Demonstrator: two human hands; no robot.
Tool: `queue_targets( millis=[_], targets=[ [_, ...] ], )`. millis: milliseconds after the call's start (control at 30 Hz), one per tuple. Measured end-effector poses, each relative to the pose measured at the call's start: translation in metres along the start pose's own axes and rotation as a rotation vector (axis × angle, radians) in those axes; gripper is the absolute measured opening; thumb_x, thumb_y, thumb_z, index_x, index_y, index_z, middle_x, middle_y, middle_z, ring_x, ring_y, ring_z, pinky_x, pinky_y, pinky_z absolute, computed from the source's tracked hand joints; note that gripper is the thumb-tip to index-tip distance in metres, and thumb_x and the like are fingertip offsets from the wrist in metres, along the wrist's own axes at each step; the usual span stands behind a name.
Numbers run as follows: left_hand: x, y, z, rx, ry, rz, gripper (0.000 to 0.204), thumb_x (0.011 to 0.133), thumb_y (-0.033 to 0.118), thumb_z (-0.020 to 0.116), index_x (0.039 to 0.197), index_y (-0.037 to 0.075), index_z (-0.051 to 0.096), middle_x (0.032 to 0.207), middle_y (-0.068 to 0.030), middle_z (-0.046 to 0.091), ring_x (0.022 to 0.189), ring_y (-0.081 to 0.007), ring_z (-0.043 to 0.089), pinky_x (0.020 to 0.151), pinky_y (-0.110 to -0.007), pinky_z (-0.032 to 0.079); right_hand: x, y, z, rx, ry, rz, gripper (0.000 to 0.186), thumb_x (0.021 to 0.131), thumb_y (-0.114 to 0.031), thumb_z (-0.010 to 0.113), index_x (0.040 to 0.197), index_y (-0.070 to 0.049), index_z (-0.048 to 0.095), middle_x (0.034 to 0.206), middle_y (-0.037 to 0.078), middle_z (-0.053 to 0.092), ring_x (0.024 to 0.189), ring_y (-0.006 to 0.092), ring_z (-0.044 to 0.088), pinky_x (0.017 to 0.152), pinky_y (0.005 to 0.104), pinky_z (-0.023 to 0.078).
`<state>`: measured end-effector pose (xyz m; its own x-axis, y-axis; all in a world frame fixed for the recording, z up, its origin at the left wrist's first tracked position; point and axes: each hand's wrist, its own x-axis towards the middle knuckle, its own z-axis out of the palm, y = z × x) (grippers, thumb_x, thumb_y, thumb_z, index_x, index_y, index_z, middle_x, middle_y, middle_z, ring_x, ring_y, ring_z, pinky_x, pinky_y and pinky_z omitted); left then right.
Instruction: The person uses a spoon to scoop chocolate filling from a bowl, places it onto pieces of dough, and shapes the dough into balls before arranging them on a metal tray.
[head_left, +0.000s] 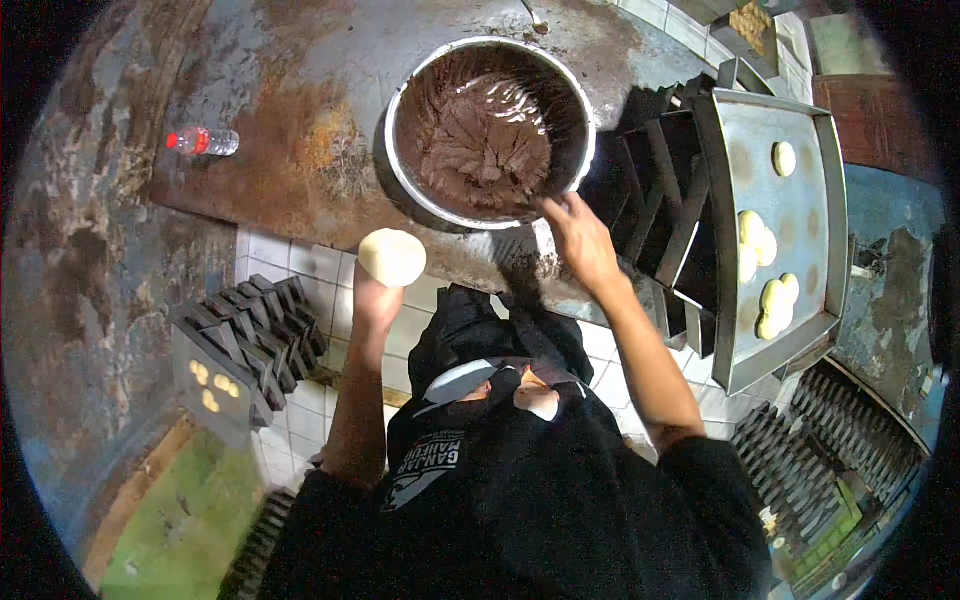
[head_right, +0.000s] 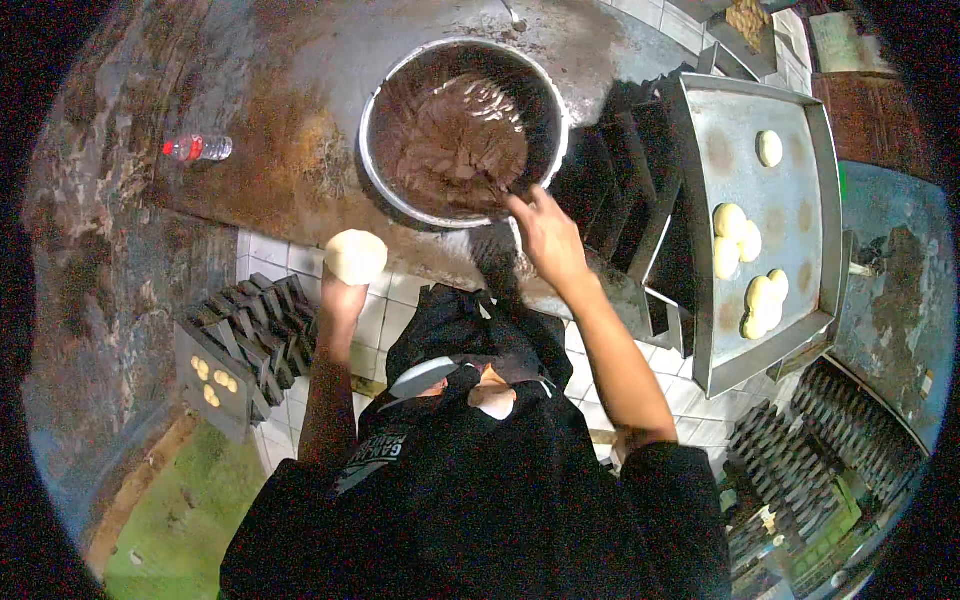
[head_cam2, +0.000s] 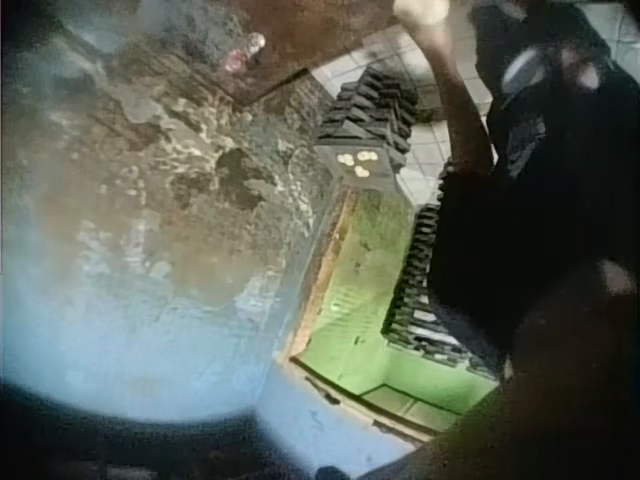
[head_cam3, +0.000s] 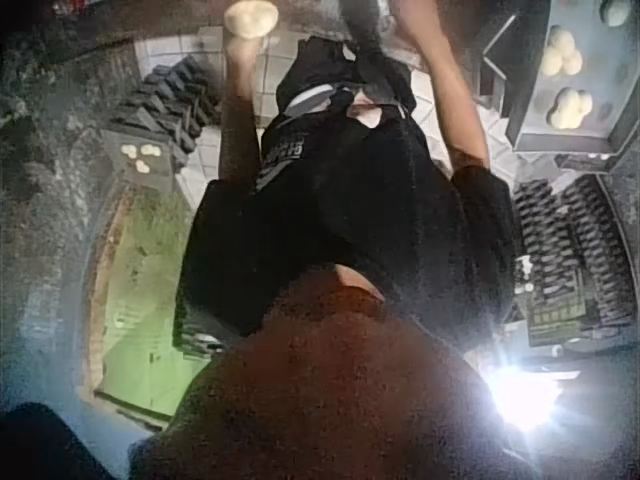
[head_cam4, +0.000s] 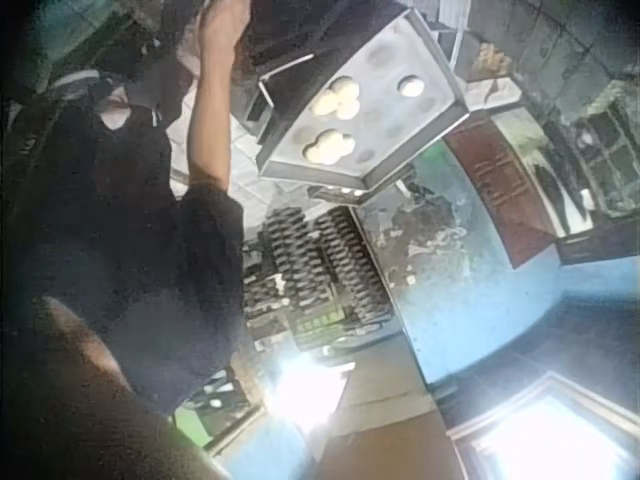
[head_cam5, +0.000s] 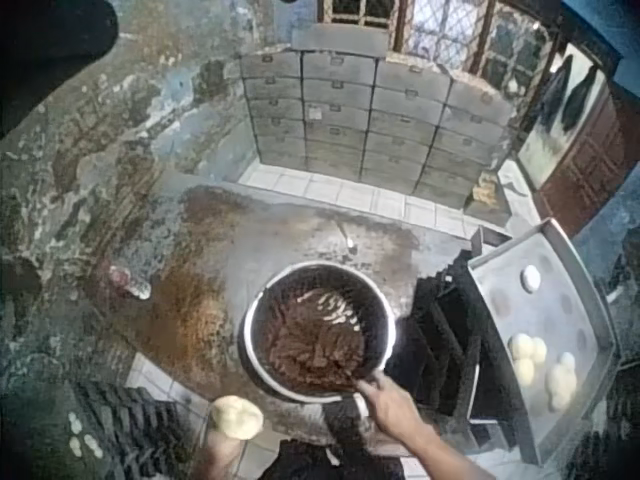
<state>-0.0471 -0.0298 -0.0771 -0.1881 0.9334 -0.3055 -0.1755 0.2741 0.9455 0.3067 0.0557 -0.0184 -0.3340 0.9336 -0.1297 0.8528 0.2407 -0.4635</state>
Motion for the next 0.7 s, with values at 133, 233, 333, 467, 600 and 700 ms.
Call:
queue_targets(
  millis=[133,233,333,467,600,700],
  targets=[
    [-0.008,0.069,0.046,0.335,0.056,-0.103,0.035,0.095,-0.003,0.064,0.129,0.001,0.065,0.121,-0.0078,0.071,0.113,-0.0185,0.066,0.097,-0.034,0.053,0.056,0.013,0.021,-0.148,0.002,-0.202,0.043,0.092,-0.007,0.055,0.133,-0.014,0.066,0.123,0.022,0.059,0.107,0.0385,0.066,0.092,0.0466,0.058],
    [-0.009,0.074,0.042,0.268,0.081,-0.224,0.034,0.095,-0.002,0.065,0.128,0.001,0.065,0.123,-0.0076,0.070,0.113,-0.0177,0.066,0.096,-0.033,0.053,0.078,0.031,0.049,-0.225,-0.011,-0.308,0.041,0.097,-0.012,0.049,0.133,-0.016,0.068,0.123,0.020,0.059,0.106,0.0344,0.066,0.092,0.0455,0.058],
    [-0.016,0.064,0.023,0.184,0.099,-0.261,0.030,0.095,0.000,0.067,0.126,0.001,0.067,0.119,-0.0066,0.072,0.111,-0.0163,0.067,0.095,-0.032,0.054,0.084,0.047,0.069,-0.287,-0.086,-0.304,0.037,0.102,-0.015,0.045,0.125,-0.016,0.075,0.126,0.018,0.063,0.108,0.0329,0.068,0.090,0.0440,0.059],
    [-0.018,0.079,0.020,0.234,0.057,-0.314,0.028,0.095,0.003,0.072,0.122,0.002,0.068,0.113,-0.0048,0.074,0.106,-0.0149,0.068,0.093,-0.032,0.054,0.095,0.059,0.085,-0.256,-0.125,-0.251,0.027,0.099,-0.017,0.049,0.092,-0.008,0.074,0.113,0.022,0.075,0.089,0.0353,0.076,0.078,0.0473,0.062],
    [-0.017,0.089,0.024,0.246,0.021,-0.240,0.030,0.090,0.006,0.080,0.119,0.003,0.070,0.107,-0.0036,0.075,0.101,-0.0143,0.069,0.090,-0.032,0.055,0.103,0.056,0.074,-0.347,-0.334,-0.227,0.025,0.097,-0.019,0.051,0.084,-0.006,0.068,0.107,0.025,0.075,0.084,0.0376,0.076,0.074,0.0503,0.062],
    [-0.012,0.091,0.028,0.294,-0.059,-0.166,0.031,0.088,0.008,0.081,0.117,0.002,0.070,0.106,-0.0054,0.075,0.099,-0.0161,0.071,0.089,-0.034,0.056,0.106,0.055,0.049,-0.294,-0.335,-0.140,0.022,0.093,-0.016,0.056,0.093,-0.003,0.074,0.113,0.025,0.075,0.094,0.0390,0.076,0.082,0.0477,0.061]
  ],
)
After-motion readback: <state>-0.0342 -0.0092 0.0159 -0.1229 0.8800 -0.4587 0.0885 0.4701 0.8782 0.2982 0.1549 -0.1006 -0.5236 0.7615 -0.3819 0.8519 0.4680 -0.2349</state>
